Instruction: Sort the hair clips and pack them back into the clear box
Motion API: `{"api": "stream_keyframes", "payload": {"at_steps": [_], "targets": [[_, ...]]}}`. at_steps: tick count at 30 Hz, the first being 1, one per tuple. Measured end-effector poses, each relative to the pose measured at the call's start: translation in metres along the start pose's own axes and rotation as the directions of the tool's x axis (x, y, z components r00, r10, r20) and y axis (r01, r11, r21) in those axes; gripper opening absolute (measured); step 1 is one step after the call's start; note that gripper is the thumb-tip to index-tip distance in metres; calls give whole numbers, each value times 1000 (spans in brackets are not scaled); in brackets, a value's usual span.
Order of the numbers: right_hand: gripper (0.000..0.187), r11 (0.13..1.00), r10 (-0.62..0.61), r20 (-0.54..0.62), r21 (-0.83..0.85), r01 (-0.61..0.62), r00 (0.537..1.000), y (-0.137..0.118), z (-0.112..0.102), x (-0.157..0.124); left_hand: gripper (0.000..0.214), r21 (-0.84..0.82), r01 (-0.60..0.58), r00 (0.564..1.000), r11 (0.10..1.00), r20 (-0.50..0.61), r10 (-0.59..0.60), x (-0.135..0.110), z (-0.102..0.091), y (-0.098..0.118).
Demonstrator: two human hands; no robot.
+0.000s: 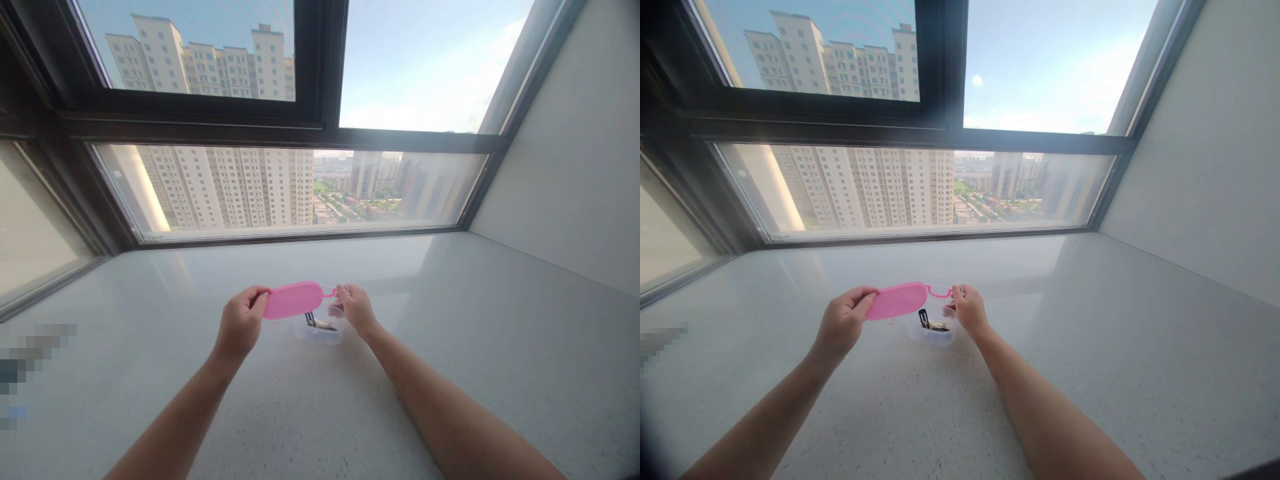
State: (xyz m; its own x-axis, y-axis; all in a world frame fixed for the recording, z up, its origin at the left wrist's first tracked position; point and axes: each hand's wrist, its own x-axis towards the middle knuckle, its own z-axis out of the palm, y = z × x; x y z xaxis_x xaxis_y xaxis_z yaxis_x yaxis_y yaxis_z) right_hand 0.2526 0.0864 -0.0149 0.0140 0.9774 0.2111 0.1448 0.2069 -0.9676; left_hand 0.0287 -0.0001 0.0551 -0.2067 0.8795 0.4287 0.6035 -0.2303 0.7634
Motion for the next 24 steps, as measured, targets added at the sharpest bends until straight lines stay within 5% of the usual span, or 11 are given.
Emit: {"api": "stream_keyframes", "payload": {"at_steps": [5,14,20,24], "targets": [[37,997,-53,16,-61,54,998,-4,-1,-3,32,31,-19,998,999,57,17,-6,19,-2],[33,995,-76,79,-63,81,994,-12,5,-9,28,74,-48,999,996,-7,49,-21,42,-9],[39,997,-31,231,71,15,972,-22,7,-23,21,149,-117,993,982,-18,121,-28,50,-8],[37,966,-24,410,244,-85,912,-23,5,-32,19,173,-135,990,976,-26,142,-31,47,-11]]}}
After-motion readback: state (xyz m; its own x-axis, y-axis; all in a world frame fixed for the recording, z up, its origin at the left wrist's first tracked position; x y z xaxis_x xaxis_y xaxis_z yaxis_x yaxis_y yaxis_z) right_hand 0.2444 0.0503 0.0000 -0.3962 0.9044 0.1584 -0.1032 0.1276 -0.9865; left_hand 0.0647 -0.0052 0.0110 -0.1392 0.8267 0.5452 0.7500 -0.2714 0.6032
